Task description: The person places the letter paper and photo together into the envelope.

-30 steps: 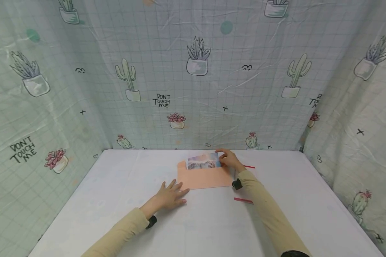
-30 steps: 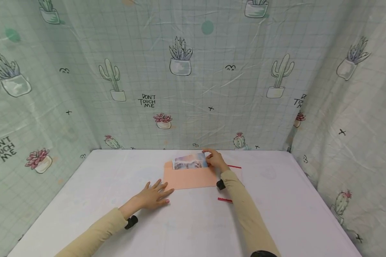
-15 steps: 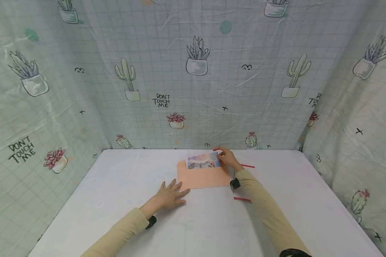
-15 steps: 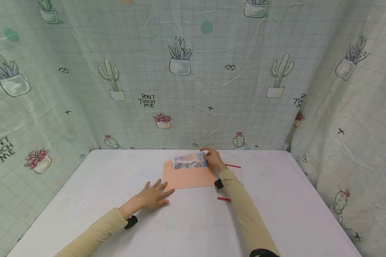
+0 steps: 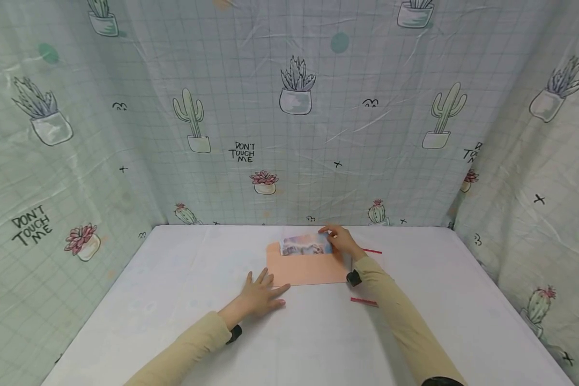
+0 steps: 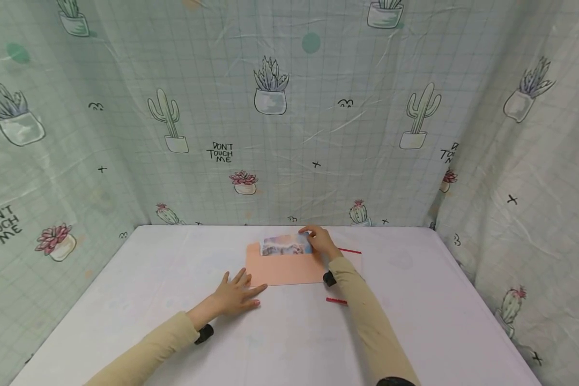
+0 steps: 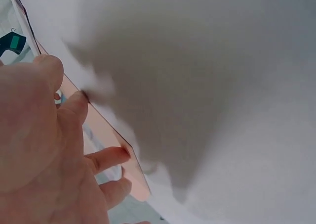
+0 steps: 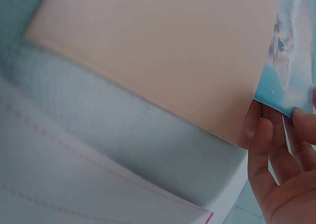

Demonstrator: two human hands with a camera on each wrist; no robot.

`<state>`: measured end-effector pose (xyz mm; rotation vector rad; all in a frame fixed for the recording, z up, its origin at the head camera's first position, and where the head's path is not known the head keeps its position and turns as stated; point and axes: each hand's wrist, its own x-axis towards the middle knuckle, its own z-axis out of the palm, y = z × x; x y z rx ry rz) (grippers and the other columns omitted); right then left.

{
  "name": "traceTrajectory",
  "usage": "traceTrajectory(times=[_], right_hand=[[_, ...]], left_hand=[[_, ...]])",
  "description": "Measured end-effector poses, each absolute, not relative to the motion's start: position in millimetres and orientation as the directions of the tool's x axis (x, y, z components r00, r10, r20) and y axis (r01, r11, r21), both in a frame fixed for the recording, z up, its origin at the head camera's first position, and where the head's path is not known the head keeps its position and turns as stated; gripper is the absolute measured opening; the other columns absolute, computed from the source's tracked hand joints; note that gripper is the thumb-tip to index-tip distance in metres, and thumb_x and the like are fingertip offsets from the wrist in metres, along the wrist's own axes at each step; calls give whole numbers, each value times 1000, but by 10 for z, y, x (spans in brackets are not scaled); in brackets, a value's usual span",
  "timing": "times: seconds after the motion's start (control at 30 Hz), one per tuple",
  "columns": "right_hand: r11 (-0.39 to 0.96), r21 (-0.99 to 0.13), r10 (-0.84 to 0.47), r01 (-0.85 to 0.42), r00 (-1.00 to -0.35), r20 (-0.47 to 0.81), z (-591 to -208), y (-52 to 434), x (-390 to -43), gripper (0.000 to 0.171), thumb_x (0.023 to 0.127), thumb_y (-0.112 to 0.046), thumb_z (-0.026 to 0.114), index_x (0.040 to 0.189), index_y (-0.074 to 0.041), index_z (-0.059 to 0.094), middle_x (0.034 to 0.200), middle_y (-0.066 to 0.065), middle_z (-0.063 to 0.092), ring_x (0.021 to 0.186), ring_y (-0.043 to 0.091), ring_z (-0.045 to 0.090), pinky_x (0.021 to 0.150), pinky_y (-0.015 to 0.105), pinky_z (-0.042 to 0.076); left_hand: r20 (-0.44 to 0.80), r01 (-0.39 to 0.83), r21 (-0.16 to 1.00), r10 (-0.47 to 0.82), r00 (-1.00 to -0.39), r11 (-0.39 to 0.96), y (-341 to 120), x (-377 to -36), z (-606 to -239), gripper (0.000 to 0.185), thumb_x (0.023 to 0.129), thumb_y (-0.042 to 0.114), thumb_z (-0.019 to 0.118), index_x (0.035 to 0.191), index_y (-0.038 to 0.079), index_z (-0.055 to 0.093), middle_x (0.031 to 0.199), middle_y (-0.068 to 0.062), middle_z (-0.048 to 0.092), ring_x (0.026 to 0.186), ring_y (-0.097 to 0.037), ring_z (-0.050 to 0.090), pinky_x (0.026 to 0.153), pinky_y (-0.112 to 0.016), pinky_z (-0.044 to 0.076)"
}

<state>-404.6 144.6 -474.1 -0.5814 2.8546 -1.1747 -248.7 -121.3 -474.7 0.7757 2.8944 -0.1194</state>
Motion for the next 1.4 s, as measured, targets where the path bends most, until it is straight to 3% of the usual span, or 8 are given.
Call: traceTrajectory(times=[0.23, 0.73, 1.1, 1.27, 1.4], right_hand=[[674, -668, -348, -315, -933, 90, -4741, 1471, -4040, 32, 86, 4, 44, 112, -7, 60, 72, 19, 60, 42, 10, 37, 45, 21, 32], [672, -703, -383, -234, -922, -60, -4700, 1561, -4066, 29, 86, 1, 47, 109, -8, 62, 64, 8, 55, 49, 11, 45, 46, 22, 36], [688, -680, -416, -254, -905, -84, -4743, 1552, -4051, 25, 87, 1, 46, 102, -4, 65, 65, 5, 52, 48, 9, 42, 45, 20, 34], [680, -684, -442, -263, -892, -96, -4822, 1560, -4149, 27, 82, 3, 47, 96, -7, 68, 83, 12, 60, 58, 16, 46, 51, 24, 36], [643, -697, -513, -316, -854, -86, -4996, 1600, -4335, 27, 82, 0, 49, 91, -15, 69, 96, 7, 63, 65, 16, 47, 54, 26, 38]], left_hand=[[-169, 476, -58, 461, -871, 878, -1171, -2434, -4685, 49, 91, 54, 31, 136, 34, 34, 139, -10, 37, 135, -35, 21, 101, -62, 20], [-178, 463, -74, 445, -878, 883, -1166, -2417, -4714, 50, 90, 54, 31, 137, 36, 32, 141, -10, 35, 136, -35, 20, 102, -60, 21], [-184, 461, -101, 439, -880, 882, -1154, -2410, -4735, 50, 90, 55, 29, 137, 37, 30, 141, -9, 34, 136, -34, 20, 102, -60, 22], [-183, 460, -108, 437, -881, 881, -1158, -2408, -4728, 50, 90, 56, 29, 137, 37, 30, 141, -9, 34, 136, -34, 21, 102, -60, 22], [-180, 459, -113, 436, -882, 881, -1160, -2409, -4723, 51, 90, 56, 29, 137, 36, 30, 142, -9, 34, 136, -34, 21, 102, -60, 22]])
